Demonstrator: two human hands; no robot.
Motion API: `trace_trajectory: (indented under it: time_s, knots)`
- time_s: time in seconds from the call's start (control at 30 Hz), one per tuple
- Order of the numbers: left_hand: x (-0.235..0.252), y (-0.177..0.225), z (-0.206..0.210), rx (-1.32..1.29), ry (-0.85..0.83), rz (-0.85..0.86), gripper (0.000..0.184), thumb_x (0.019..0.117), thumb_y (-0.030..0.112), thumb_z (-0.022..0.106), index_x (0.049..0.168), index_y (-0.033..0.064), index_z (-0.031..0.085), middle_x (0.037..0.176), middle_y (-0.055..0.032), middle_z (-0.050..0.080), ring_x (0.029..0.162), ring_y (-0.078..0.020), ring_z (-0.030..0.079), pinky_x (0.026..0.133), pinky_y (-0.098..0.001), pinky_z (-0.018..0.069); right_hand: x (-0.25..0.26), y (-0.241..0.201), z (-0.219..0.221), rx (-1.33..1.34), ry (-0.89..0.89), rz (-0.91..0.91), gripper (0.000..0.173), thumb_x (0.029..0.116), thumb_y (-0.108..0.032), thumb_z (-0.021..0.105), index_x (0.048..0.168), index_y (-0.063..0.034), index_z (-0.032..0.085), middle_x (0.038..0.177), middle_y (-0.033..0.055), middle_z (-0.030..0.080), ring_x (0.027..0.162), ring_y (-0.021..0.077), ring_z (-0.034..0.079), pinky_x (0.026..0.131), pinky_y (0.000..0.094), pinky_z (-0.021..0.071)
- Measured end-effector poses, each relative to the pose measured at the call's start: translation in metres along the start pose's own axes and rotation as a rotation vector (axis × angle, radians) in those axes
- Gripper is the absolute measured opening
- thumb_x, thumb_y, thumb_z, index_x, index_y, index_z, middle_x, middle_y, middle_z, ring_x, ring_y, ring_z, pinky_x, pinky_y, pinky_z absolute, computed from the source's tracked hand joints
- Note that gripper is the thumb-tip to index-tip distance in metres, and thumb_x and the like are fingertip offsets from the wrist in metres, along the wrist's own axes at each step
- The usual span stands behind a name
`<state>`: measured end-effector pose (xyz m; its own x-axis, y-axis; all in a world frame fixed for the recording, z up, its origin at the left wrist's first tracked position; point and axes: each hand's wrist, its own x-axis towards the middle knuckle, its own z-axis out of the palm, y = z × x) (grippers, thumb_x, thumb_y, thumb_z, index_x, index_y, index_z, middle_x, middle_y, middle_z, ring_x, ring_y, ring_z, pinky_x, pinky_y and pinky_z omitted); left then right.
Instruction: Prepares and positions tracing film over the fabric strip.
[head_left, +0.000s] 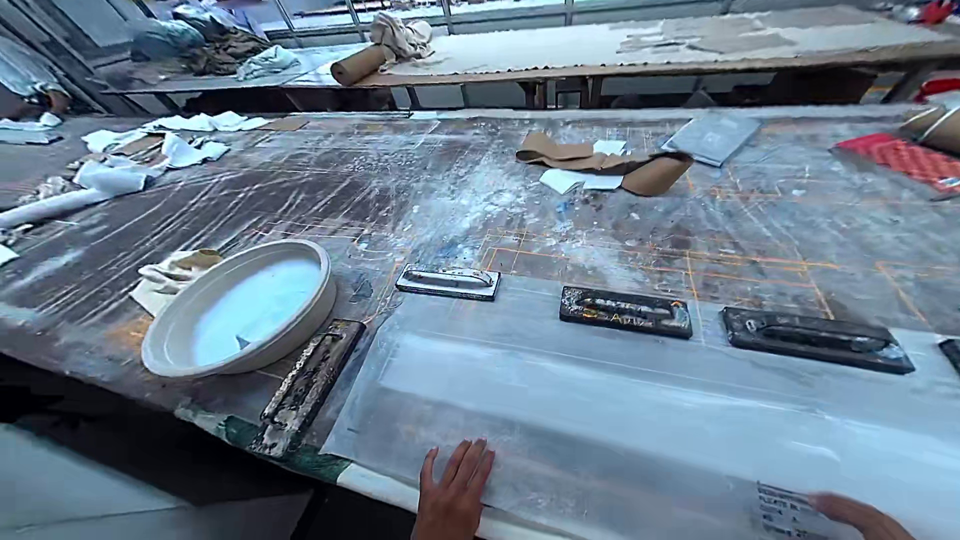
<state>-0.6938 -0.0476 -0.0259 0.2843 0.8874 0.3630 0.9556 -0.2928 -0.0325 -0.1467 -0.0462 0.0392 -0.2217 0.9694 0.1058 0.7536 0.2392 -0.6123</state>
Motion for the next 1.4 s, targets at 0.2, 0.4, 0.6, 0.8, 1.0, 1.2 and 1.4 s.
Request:
trace_trajectory:
  time_s: [0.2, 0.4, 0.6, 0.8, 1.0, 1.2, 1.4]
  knots:
    - [-0.023, -0.031, -0.002, -0.115, -0.080, 0.076, 0.032, 0.0986, 0.006, 0.056, 0.119, 0.0210, 0.075, 0.136, 0.0065, 0.068, 0.134, -0.0197, 0.058, 0.112, -0.0642, 0.0330, 0.079, -0.086, 0.097, 0.053, -0.021, -0.150, 0.047, 0.0954, -0.044, 0.070, 0.123, -0.0068, 0.069, 0.126, 0.0170, 0.068, 0.120, 0.0316, 0.063, 0.103, 0.0530, 0.0485]
    - [-0.028, -0.043, 0.009, -0.234, -0.053, 0.143, 0.031, 0.0987, 0.005, 0.056, 0.117, 0.0195, 0.075, 0.137, 0.0071, 0.068, 0.133, -0.0145, 0.058, 0.117, -0.0591, 0.0311, 0.146, -0.175, 0.208, 0.124, 0.023, -0.250, 0.042, 0.0998, -0.048, 0.061, 0.123, -0.0149, 0.070, 0.125, 0.0056, 0.070, 0.120, 0.0186, 0.064, 0.102, 0.0399, 0.0524]
    - [-0.032, -0.054, 0.010, -0.450, -0.088, 0.166, 0.029, 0.1002, 0.006, 0.055, 0.117, 0.0176, 0.076, 0.139, 0.0050, 0.067, 0.134, -0.0163, 0.058, 0.116, -0.0600, 0.0323, 0.230, -0.252, 0.294, -0.069, -0.024, -0.156, 0.065, 0.0991, -0.067, 0.046, 0.148, -0.0246, 0.056, 0.161, 0.0005, 0.044, 0.152, 0.0258, 0.034, 0.122, 0.0566, 0.0304]
    - [-0.028, -0.123, -0.033, -0.767, -0.139, -0.005, 0.022, 0.1020, 0.022, 0.059, 0.103, 0.0140, 0.080, 0.113, -0.0016, 0.078, 0.110, -0.0167, 0.072, 0.109, -0.0469, 0.0472, 0.230, -0.297, 0.368, -0.440, -0.154, -0.129, 0.074, 0.0953, -0.081, 0.025, 0.160, -0.0444, 0.033, 0.172, -0.0050, 0.020, 0.159, 0.0325, 0.010, 0.118, 0.0773, 0.0052]
    - [0.000, -0.298, -0.075, -0.551, 0.084, -0.479, 0.035, 0.1003, 0.025, 0.061, 0.119, -0.0035, 0.070, 0.125, -0.0236, 0.069, 0.122, -0.0366, 0.064, 0.105, -0.0502, 0.0517, 0.197, -0.324, 0.379, -0.443, -0.196, -0.115, 0.072, 0.0962, -0.079, 0.025, 0.161, -0.0465, 0.028, 0.172, -0.0058, 0.019, 0.159, 0.0306, 0.009, 0.119, 0.0751, 0.0062]
    - [0.020, -0.369, -0.049, -0.918, -0.132, -0.810, 0.052, 0.1018, 0.032, 0.055, 0.139, -0.0035, 0.049, 0.109, -0.0117, 0.068, 0.081, -0.0163, 0.068, 0.067, -0.0315, 0.0582, 0.195, -0.326, 0.378, -0.395, -0.225, -0.085, 0.071, 0.0972, -0.078, 0.025, 0.161, -0.0470, 0.025, 0.173, -0.0079, 0.014, 0.160, 0.0281, 0.003, 0.121, 0.0734, 0.0015]
    - [0.034, -0.374, -0.042, -1.556, -0.401, -0.952, 0.030, 0.1126, 0.019, 0.029, 0.122, 0.0018, 0.052, 0.066, -0.0046, 0.066, 0.040, -0.0085, 0.055, 0.035, -0.0212, 0.0465, 0.194, -0.329, 0.377, -0.361, -0.264, -0.066, 0.070, 0.0983, -0.077, 0.023, 0.162, -0.0484, 0.019, 0.173, -0.0090, 0.008, 0.160, 0.0288, -0.002, 0.120, 0.0735, -0.0007]
